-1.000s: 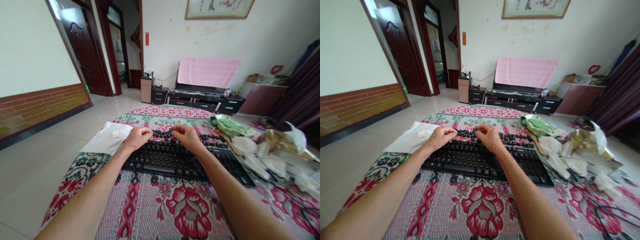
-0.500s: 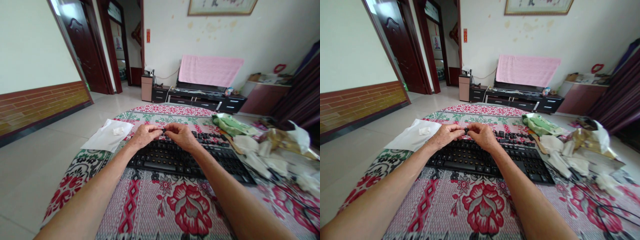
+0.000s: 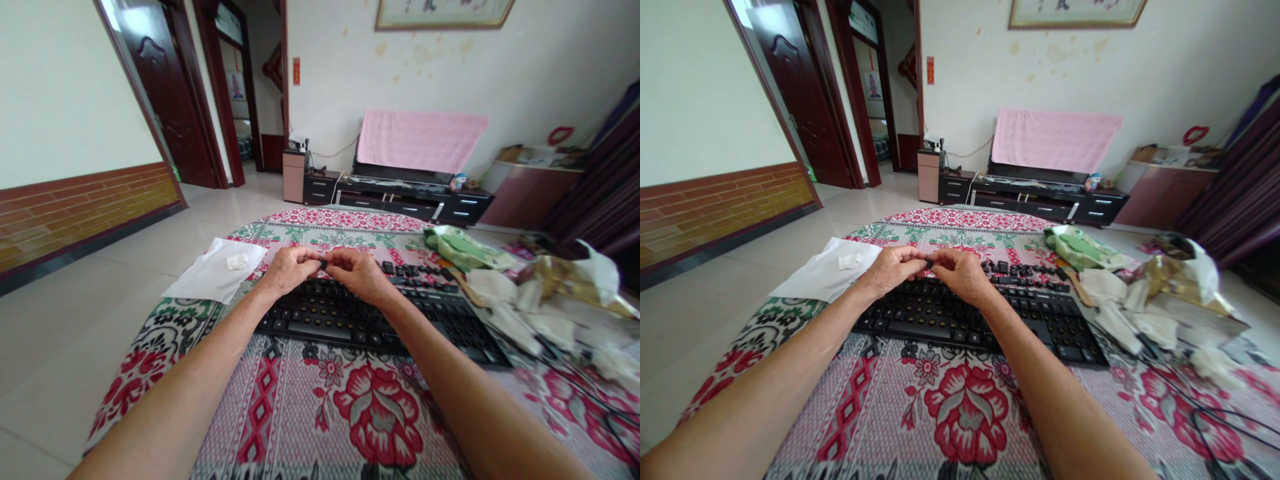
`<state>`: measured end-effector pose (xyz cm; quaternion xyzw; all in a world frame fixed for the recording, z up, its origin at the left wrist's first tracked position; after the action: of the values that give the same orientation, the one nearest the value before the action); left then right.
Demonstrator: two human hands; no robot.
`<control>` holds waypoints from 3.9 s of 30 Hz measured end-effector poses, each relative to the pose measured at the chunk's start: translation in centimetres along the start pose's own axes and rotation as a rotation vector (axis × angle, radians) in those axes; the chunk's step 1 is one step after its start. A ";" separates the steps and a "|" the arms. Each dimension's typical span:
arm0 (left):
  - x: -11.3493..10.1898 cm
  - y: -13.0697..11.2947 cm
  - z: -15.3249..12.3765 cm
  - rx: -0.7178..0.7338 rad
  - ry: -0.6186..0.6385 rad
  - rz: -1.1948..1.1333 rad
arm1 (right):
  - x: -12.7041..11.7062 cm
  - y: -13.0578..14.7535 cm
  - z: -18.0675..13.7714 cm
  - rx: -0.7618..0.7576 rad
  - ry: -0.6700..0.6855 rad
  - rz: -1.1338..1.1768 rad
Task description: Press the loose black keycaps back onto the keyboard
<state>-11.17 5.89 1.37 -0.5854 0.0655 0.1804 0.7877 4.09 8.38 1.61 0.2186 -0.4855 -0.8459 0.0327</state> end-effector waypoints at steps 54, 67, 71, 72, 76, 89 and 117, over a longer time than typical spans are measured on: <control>-1.4 4.2 1.6 0.002 -0.085 0.214 | -2.0 -2.0 3.7 -0.366 0.466 -0.970; -1.4 4.3 1.7 0.009 -0.078 0.225 | -1.9 -2.6 4.1 -0.406 0.526 -0.981; -1.5 4.2 1.6 0.005 -0.078 0.206 | -2.1 -2.6 4.2 -0.376 0.521 -0.884; -1.5 4.2 1.6 0.006 -0.078 0.204 | -2.2 -2.5 4.2 -0.367 0.504 -0.853; -1.5 4.1 1.6 0.005 -0.078 0.219 | -2.7 -1.2 3.6 -0.336 0.369 -0.699; -1.3 3.7 1.3 0.035 -0.067 0.258 | -2.4 0.8 -1.0 -0.182 0.227 -0.491; -1.4 3.4 1.2 0.065 -0.055 0.256 | 2.7 4.1 -3.9 -0.201 0.364 -0.496</control>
<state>-13.83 7.62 -0.91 -0.5412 0.1238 0.2935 0.7782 2.55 2.37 2.41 0.4738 -0.3178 -0.8186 -0.0668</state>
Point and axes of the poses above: each hand's wrist, its own z-axis towards the middle knuckle, its own x-axis out of the palm, y = z × x, the point moved 2 cm from there along z, towards the middle knuckle, and after that the axes turned 10 degrees about -y, right-handed, at the moved point
